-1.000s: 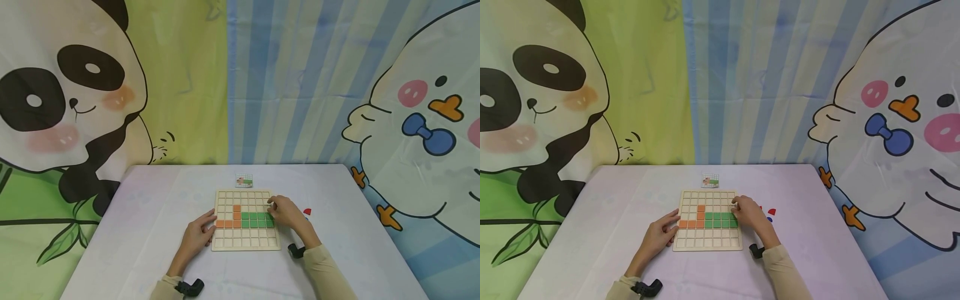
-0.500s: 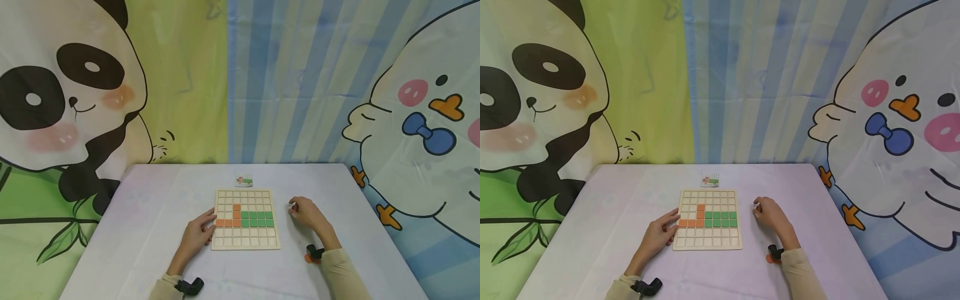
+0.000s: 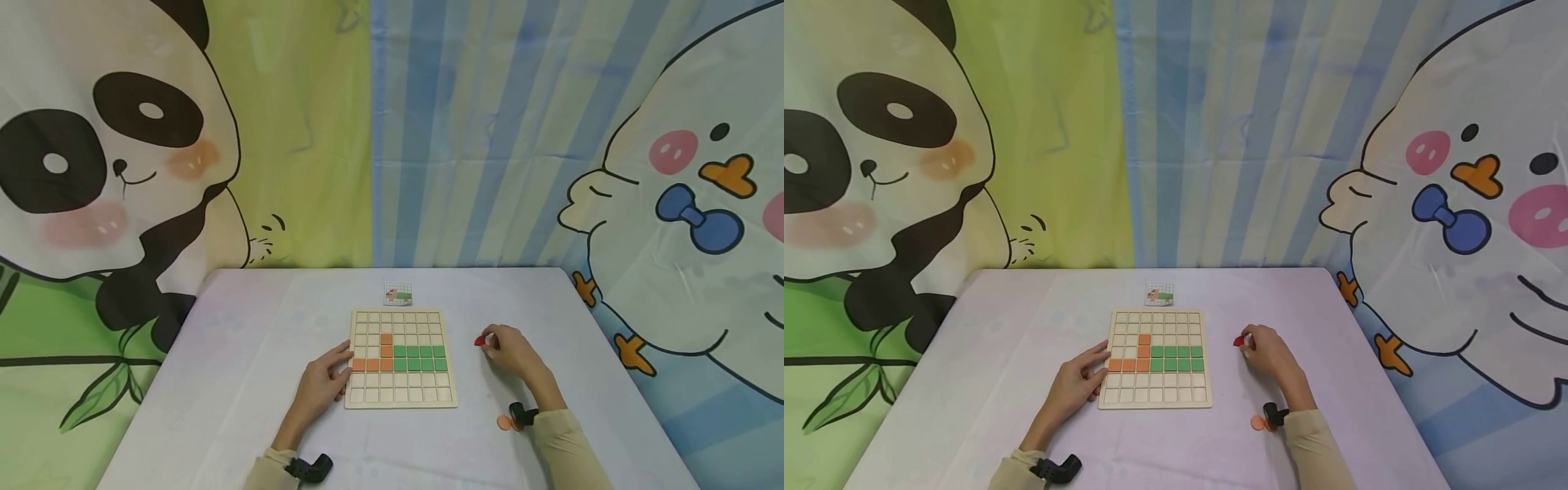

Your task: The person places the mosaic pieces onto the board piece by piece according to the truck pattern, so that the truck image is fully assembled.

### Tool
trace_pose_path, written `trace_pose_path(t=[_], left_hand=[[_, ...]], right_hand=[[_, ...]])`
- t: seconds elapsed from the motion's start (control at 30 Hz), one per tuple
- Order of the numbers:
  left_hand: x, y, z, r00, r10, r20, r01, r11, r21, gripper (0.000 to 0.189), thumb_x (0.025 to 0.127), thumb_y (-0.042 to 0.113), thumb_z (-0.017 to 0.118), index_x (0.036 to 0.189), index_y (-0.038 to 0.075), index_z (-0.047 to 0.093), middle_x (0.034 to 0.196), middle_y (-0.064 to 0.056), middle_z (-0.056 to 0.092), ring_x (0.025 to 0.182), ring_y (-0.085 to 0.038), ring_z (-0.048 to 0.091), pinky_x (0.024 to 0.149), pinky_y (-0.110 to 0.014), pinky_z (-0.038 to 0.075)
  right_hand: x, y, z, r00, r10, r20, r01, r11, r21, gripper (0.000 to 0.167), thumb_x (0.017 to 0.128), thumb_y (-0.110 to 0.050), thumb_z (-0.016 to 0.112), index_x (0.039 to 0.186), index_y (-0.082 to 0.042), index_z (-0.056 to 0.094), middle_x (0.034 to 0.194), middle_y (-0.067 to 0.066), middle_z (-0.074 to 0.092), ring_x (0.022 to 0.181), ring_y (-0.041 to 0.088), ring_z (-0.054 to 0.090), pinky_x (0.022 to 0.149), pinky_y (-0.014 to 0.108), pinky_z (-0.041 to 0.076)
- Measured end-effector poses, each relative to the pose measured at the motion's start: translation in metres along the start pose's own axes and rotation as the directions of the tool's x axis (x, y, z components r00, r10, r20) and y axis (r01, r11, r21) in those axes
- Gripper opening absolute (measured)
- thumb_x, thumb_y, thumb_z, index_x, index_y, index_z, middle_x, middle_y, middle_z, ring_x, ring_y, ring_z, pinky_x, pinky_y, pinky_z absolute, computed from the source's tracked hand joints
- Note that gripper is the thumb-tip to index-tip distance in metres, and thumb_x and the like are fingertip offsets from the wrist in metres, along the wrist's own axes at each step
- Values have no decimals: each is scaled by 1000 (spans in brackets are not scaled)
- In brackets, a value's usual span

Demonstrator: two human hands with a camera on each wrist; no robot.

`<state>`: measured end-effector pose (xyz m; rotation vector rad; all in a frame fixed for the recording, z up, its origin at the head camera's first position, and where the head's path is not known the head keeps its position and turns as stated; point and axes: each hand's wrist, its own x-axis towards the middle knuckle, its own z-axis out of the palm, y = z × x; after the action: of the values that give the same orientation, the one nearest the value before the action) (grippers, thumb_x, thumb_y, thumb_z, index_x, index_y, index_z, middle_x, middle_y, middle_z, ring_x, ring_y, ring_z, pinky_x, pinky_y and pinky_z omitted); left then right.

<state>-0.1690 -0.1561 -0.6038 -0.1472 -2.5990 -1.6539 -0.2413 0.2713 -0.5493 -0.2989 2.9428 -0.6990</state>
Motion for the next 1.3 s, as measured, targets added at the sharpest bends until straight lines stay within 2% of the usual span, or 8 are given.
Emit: trace_pose_path(t=[0.2, 0.37, 0.73, 1.03, 1.3], left_hand=[[0, -2, 1, 1000, 14, -1, -14, 1000, -2, 41, 96, 4, 74, 137, 8, 72, 157, -3, 60, 47, -8, 58, 43, -25, 51], [0, -2, 1, 1000, 29, -10, -29, 1000, -1, 41, 96, 2, 74, 136, 6, 72, 156, -6, 60, 46, -6, 57, 42, -24, 51], [-1, 0, 0, 1000, -11, 7, 11, 1000, -9, 42, 96, 2, 74, 138, 8, 71, 157, -2, 60, 47, -10, 58, 44, -24, 50], [0, -1, 0, 1000, -5, -2, 5, 1000, 1, 42, 96, 3, 75, 138, 9, 71, 157, -1, 60, 47, -9, 58, 44, -24, 50], [0, -1, 0, 1000, 0, -2, 0, 1000, 0, 42, 96, 3, 75, 138, 8, 71, 157, -1, 60, 48, -9, 58, 44, -25, 50]], right_hand=[[0, -1, 0, 999, 25, 20, -25, 1000, 6, 22, 98, -9, 73, 119, -2, 72, 83, 4, 63, 74, 17, 53, 65, 30, 47], [1, -1, 0, 1000, 13, 15, -13, 1000, 2, 21, 99, -10, 73, 118, -1, 72, 82, 4, 63, 73, 17, 53, 65, 30, 46], [3, -2, 3, 1000, 21, 4, -21, 1000, -15, 22, 98, -11, 74, 118, -1, 71, 85, 4, 65, 75, 16, 55, 67, 29, 48], [3, -16, 7, 1000, -3, -11, 2, 1000, -25, 20, 97, -12, 76, 112, 0, 73, 85, 4, 66, 76, 16, 56, 68, 30, 49], [0, -34, 12, 1000, -18, 5, 18, 1000, -23, 22, 96, -13, 77, 115, -1, 73, 87, 3, 66, 79, 16, 57, 69, 32, 51]])
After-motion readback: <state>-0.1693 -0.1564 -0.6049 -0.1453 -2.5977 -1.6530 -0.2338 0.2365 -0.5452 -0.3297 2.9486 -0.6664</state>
